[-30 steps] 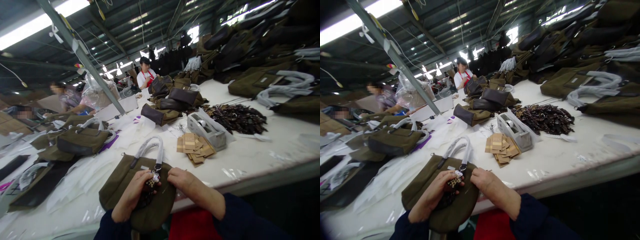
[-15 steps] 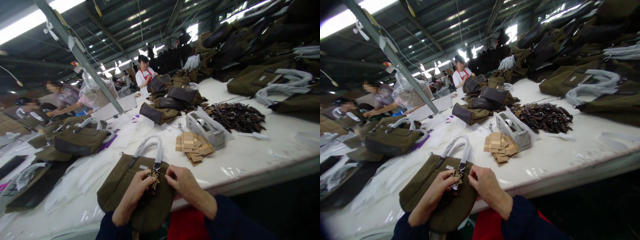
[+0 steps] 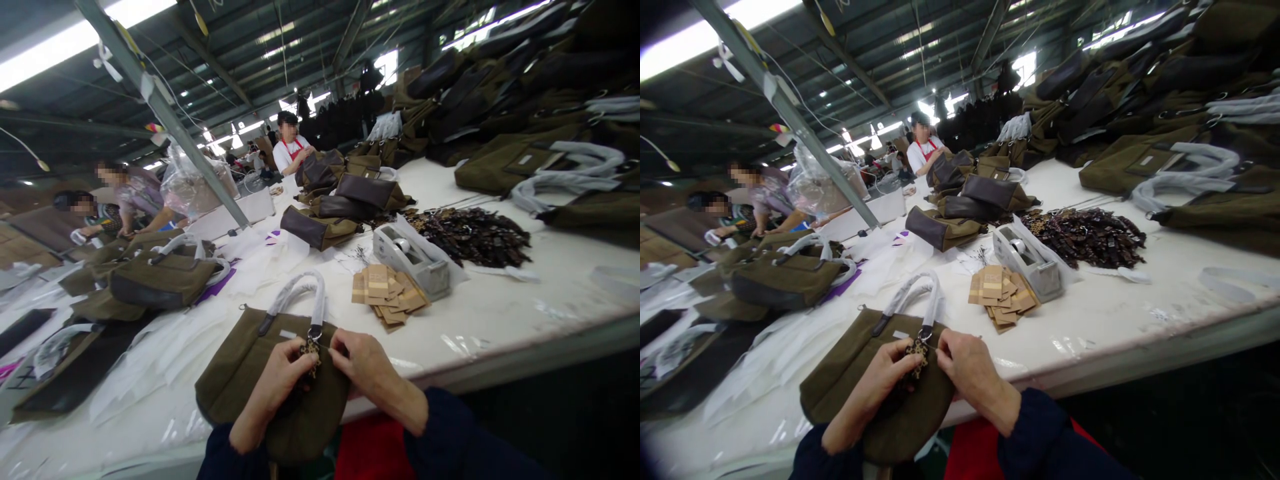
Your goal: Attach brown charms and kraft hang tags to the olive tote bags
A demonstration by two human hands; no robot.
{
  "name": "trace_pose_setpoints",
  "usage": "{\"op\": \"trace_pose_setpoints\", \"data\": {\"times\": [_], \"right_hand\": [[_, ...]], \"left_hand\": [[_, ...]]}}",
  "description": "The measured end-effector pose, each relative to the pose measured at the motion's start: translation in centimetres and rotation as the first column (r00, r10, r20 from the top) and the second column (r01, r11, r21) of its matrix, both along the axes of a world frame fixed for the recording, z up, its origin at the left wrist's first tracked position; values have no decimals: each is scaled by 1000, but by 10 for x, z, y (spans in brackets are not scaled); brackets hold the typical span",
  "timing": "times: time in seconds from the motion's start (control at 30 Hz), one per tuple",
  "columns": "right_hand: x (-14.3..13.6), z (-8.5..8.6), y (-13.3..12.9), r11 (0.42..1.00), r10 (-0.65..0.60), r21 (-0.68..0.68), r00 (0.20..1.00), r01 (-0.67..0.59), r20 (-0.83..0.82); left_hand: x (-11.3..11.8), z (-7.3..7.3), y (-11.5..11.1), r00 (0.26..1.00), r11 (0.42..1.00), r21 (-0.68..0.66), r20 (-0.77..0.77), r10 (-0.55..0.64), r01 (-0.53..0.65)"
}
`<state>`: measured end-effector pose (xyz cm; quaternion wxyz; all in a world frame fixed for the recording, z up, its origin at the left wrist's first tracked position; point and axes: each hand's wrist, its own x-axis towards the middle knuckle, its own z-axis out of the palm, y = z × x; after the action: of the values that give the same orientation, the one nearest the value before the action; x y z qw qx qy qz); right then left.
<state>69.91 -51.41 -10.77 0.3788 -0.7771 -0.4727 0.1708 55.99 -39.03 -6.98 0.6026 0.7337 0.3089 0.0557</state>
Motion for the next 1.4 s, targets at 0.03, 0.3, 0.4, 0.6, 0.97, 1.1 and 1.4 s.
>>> {"op": "trace_pose_setpoints", "data": {"times": [0.03, 0.3, 0.4, 0.6, 0.97, 1.1, 1.4], "right_hand": [[0, 0, 0, 1000, -1, -5, 1000, 1, 9], [-3, 5, 13, 1000, -6, -9, 993, 7, 119], [-2, 5, 15, 1000, 15, -10, 990, -14, 139], [0, 8, 19, 997, 43, -72, 977, -29, 209], [7, 13, 13, 996, 81, 20, 991, -83, 104], [7, 15, 10, 996, 73, 40, 994, -77, 87], [15, 19, 16, 977, 160, 145, 987, -155, -28]], "left_hand": [[0, 0, 0, 1000, 1000, 5, -2, -7, 7], [2, -4, 0, 999, 994, 90, -2, 53, -53], [4, -8, 5, 994, 975, 193, 18, 107, -109], [11, -8, 12, 997, 966, 255, 80, 18, -38], [13, -7, 4, 988, 957, 260, 121, 99, -128], [11, -6, 5, 982, 963, 213, 125, 141, -165], [9, -6, 2, 975, 978, 125, 167, 145, -167]]}}
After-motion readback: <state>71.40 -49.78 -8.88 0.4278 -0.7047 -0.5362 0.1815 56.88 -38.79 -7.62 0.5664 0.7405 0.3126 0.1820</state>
